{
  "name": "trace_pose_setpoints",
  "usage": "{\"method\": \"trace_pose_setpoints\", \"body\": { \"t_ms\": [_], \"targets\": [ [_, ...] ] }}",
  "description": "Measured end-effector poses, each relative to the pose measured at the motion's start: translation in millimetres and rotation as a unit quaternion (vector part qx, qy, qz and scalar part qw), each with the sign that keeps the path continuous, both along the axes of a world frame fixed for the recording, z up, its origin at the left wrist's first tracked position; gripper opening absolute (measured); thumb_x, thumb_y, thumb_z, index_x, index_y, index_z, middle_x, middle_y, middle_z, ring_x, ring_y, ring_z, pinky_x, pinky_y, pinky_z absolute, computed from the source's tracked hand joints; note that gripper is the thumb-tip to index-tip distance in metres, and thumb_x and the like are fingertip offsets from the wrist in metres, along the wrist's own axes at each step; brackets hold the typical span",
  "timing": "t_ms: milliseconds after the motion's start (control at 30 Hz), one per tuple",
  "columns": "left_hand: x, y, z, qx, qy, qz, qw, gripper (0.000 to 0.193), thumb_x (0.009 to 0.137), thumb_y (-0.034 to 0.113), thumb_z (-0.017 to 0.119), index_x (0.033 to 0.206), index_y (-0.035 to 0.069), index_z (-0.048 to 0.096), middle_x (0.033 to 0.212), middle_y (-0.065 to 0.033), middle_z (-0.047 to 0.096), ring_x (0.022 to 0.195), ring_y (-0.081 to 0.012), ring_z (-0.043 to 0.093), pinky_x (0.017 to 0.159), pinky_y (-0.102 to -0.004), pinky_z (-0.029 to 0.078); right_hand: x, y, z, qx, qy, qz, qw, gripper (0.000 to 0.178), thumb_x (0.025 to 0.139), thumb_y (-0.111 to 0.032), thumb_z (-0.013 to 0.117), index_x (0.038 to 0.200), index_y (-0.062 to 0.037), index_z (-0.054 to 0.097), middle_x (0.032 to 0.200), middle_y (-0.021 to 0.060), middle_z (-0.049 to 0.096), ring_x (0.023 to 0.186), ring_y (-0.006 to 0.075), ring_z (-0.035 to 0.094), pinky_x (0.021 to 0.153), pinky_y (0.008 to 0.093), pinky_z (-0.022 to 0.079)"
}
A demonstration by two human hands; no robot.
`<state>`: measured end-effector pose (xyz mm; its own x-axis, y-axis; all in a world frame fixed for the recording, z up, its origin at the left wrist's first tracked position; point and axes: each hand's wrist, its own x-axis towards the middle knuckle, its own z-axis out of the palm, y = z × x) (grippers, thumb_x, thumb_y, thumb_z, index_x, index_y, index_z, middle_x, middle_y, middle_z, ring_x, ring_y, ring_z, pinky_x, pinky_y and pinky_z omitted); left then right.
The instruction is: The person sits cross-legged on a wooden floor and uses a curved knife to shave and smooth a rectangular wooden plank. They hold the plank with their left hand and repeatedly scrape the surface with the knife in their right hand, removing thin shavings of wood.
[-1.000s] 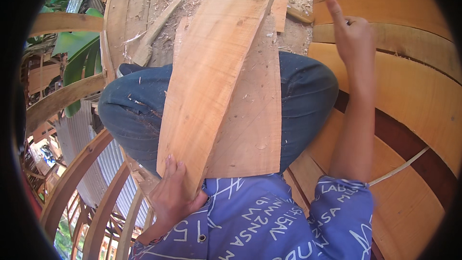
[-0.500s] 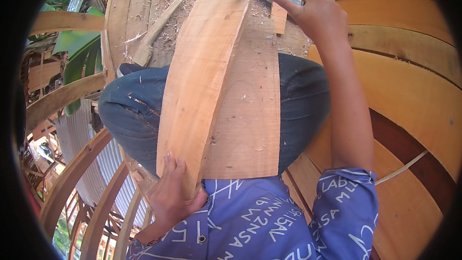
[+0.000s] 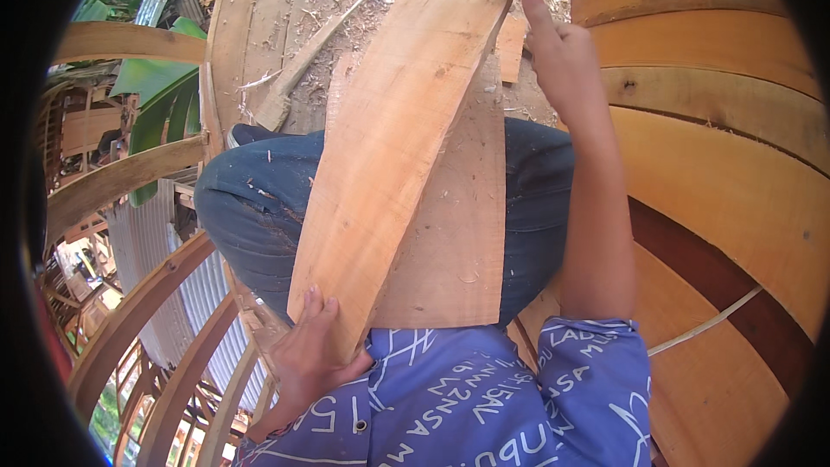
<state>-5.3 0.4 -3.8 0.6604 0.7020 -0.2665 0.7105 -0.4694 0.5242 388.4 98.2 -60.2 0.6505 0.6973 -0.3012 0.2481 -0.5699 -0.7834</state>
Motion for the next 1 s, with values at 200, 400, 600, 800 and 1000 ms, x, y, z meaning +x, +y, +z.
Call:
{"method": "trace_pose_setpoints", "body": {
  "t_ms": [200,400,600,800,1000],
  "targets": [
    [6.9,-0.4,2.2,0.004,-0.007,0.005,1.000,0.066,0.063,0.034,0.080,0.115,-0.001,0.060,0.117,-0.0329,0.059,0.106,-0.0385,0.064,0.080,-0.0369,0.056,-32.2,-47.0,-5.4,0.044,-0.102,0.035,0.993,0.072,0.088,-0.062,0.055,0.056,0.0028,0.052,0.046,0.0111,0.042,0.045,0.0184,0.046,0.044,0.0363,0.036],
    [11.5,-5.4,8.2,-0.006,0.001,0.031,0.999,0.068,0.060,0.028,0.082,0.117,-0.002,0.058,0.118,-0.0345,0.057,0.107,-0.0410,0.062,0.083,-0.0396,0.055,-31.8,-55.9,17.8,-0.114,-0.274,0.099,0.950,0.078,0.082,-0.071,0.051,0.064,0.0029,0.066,0.059,0.0219,0.059,0.059,0.0358,0.062,0.055,0.0439,0.048],
    [12.8,-9.3,5.8,0.000,-0.003,0.034,0.999,0.066,0.062,0.026,0.081,0.117,-0.002,0.057,0.117,-0.0354,0.057,0.108,-0.0418,0.061,0.085,-0.0406,0.054,-31.3,-62.1,29.1,-0.147,-0.315,0.138,0.928,0.073,0.083,-0.069,0.051,0.070,0.0004,0.069,0.060,0.0211,0.060,0.061,0.0378,0.062,0.058,0.0444,0.048],
    [14.5,-8.5,6.2,0.031,-0.003,0.013,0.999,0.069,0.058,0.023,0.082,0.116,-0.003,0.056,0.112,-0.0341,0.060,0.105,-0.0390,0.063,0.081,-0.0382,0.056,-22.9,-57.0,17.7,-0.161,-0.362,0.143,0.907,0.083,0.077,-0.078,0.047,0.061,0.0006,0.064,0.057,0.0194,0.059,0.058,0.0344,0.063,0.054,0.0424,0.050],
    [15.3,-5.8,7.4,0.020,0.001,0.011,1.000,0.067,0.062,0.026,0.081,0.118,-0.003,0.056,0.113,-0.0345,0.059,0.105,-0.0401,0.063,0.081,-0.0399,0.056,-7.3,-42.7,4.4,-0.163,-0.386,0.150,0.896,0.088,0.073,-0.084,0.043,0.056,-0.0002,0.062,0.055,0.0169,0.059,0.055,0.0314,0.064,0.051,0.0402,0.050]
  ]
}}
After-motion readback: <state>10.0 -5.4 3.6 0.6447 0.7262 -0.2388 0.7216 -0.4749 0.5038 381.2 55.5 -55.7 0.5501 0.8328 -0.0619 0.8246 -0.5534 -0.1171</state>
